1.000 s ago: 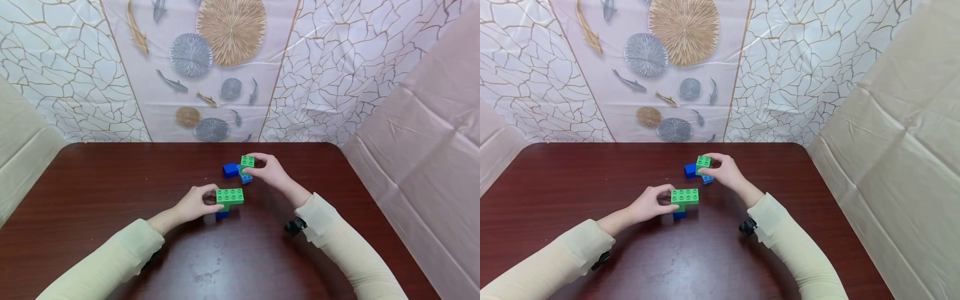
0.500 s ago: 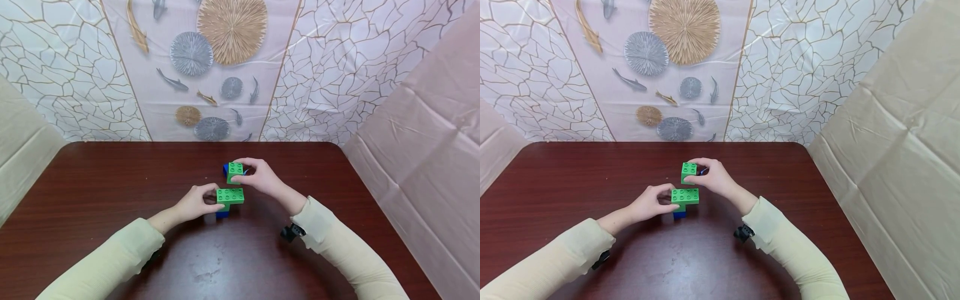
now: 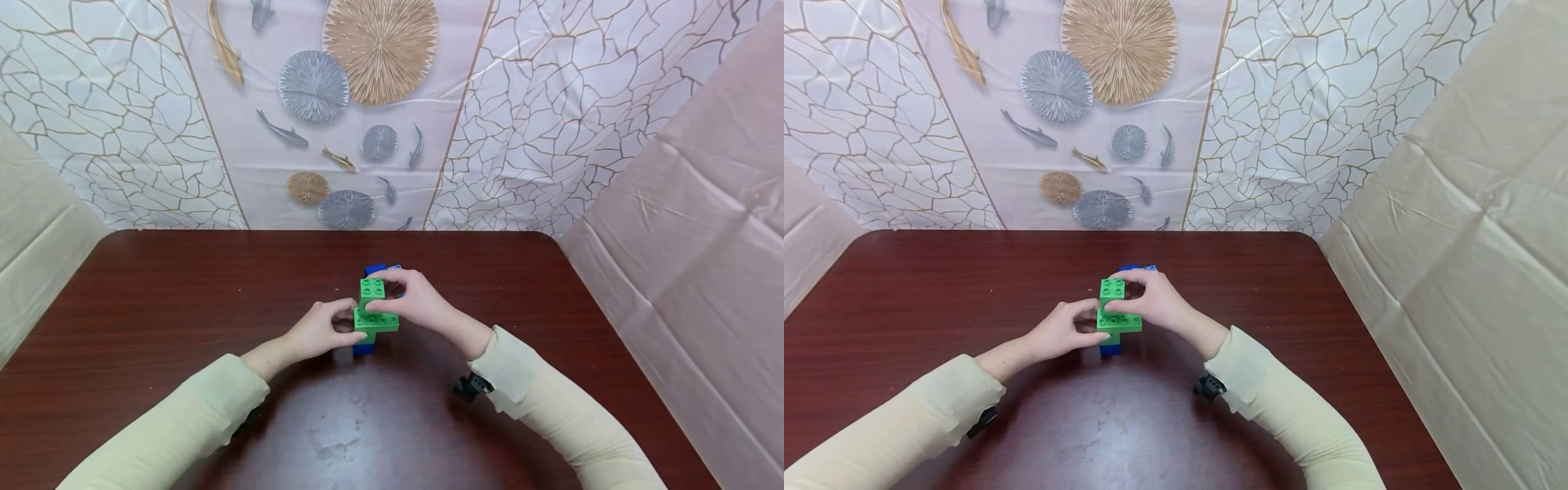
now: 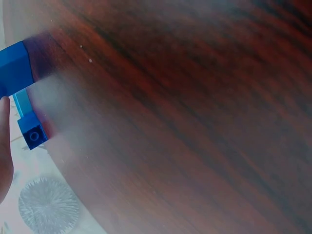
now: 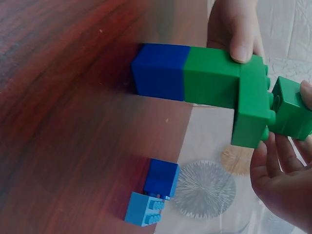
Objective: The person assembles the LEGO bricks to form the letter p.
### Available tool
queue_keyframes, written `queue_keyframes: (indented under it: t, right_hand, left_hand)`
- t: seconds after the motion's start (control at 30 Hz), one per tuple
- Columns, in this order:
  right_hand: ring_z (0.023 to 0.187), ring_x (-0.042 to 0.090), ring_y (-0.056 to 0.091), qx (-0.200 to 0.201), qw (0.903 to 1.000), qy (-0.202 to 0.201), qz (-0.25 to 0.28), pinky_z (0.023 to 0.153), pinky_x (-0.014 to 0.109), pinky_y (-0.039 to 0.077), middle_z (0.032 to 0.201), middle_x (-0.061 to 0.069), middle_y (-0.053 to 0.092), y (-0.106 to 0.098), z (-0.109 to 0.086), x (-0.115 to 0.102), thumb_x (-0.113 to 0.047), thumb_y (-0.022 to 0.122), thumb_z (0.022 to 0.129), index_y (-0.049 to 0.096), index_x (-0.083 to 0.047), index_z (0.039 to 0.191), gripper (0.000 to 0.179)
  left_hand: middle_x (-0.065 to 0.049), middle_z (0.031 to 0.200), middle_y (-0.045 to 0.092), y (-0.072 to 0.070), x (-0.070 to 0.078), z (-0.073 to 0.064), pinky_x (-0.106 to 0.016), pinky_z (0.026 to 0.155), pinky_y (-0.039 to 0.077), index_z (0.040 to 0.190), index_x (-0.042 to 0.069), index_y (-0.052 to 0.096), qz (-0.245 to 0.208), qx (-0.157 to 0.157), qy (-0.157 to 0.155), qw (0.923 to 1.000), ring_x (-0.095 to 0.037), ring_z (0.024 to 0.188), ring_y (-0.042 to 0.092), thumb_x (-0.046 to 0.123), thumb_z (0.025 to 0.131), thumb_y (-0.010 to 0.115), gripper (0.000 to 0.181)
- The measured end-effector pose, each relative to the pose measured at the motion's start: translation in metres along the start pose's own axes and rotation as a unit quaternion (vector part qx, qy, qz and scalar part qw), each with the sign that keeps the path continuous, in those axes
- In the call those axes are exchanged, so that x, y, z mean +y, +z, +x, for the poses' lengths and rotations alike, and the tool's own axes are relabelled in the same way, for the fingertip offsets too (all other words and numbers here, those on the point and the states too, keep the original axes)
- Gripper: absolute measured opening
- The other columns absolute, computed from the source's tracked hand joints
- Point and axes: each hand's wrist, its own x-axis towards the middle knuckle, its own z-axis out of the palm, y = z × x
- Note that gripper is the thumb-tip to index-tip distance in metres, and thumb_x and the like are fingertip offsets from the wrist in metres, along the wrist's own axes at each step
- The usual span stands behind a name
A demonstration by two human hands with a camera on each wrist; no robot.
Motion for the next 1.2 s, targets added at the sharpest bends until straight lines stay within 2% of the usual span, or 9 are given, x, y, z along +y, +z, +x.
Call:
queue_keyframes:
  t: [0.27, 0.43, 0.73, 0.93, 1.07, 1.2]
  right_hand:
    - [0.077, 0.015, 0.058, -0.009, 0.9999, -0.001, -0.012, 0.067, 0.023, 0.05, 0.092, 0.009, 0.068, 0.008, -0.001, 0.003, -0.016, 0.076, 0.077, 0.064, -0.006, 0.116, 0.042]
    - [0.079, 0.017, 0.059, -0.01, 0.9998, -0.009, -0.014, 0.067, 0.023, 0.05, 0.094, 0.009, 0.068, 0.01, -0.003, 0.003, -0.015, 0.077, 0.077, 0.064, -0.005, 0.116, 0.042]
    - [0.078, 0.013, 0.058, -0.016, 0.9997, -0.013, -0.012, 0.068, 0.023, 0.05, 0.098, 0.01, 0.067, 0.011, -0.006, 0.003, -0.015, 0.075, 0.078, 0.062, -0.004, 0.117, 0.042]
    - [0.077, 0.013, 0.057, -0.022, 0.9994, -0.025, -0.011, 0.067, 0.024, 0.051, 0.1, 0.01, 0.066, 0.013, -0.007, 0.004, -0.016, 0.075, 0.079, 0.061, -0.005, 0.118, 0.043]
    - [0.081, 0.014, 0.057, -0.023, 0.9991, -0.031, -0.014, 0.07, 0.024, 0.051, 0.102, 0.009, 0.066, 0.013, -0.007, 0.005, -0.016, 0.075, 0.079, 0.061, -0.005, 0.118, 0.042]
    - [0.088, 0.015, 0.057, -0.031, 0.9971, -0.057, -0.041, 0.075, 0.024, 0.052, 0.103, 0.008, 0.065, 0.013, -0.009, 0.005, -0.017, 0.074, 0.08, 0.061, -0.006, 0.118, 0.041]
  left_hand:
    - [-0.011, 0.103, 0.07, -0.002, 0.0, 0.001, -0.022, 0.076, 0.055, 0.107, 0.009, 0.059, 0.0, -0.008, -0.005, 1.0, -0.017, 0.093, 0.069, 0.018, 0.083, 0.071, 0.028]
    - [-0.013, 0.105, 0.07, -0.001, 0.0, 0.001, -0.021, 0.075, 0.055, 0.112, 0.007, 0.059, 0.001, -0.008, -0.004, 1.0, -0.018, 0.093, 0.069, 0.017, 0.084, 0.07, 0.031]
    - [-0.012, 0.104, 0.07, -0.001, 0.001, 0.0, -0.021, 0.075, 0.055, 0.11, 0.007, 0.059, 0.007, -0.01, 0.003, 0.9999, -0.018, 0.093, 0.069, 0.017, 0.084, 0.07, 0.029]
    - [-0.013, 0.107, 0.069, -0.001, 0.0, 0.0, -0.021, 0.076, 0.055, 0.12, 0.006, 0.057, 0.006, -0.01, 0.005, 0.9999, -0.019, 0.096, 0.068, 0.017, 0.084, 0.07, 0.039]
    - [-0.014, 0.108, 0.069, -0.001, -0.001, 0.0, -0.021, 0.076, 0.055, 0.121, 0.006, 0.056, 0.001, -0.01, 0.007, 0.9999, -0.02, 0.097, 0.068, 0.017, 0.084, 0.07, 0.041]
    - [-0.013, 0.109, 0.069, -0.001, -0.001, 0.0, -0.021, 0.077, 0.054, 0.12, 0.006, 0.056, -0.002, -0.009, 0.008, 0.9999, -0.02, 0.099, 0.067, 0.016, 0.084, 0.07, 0.04]
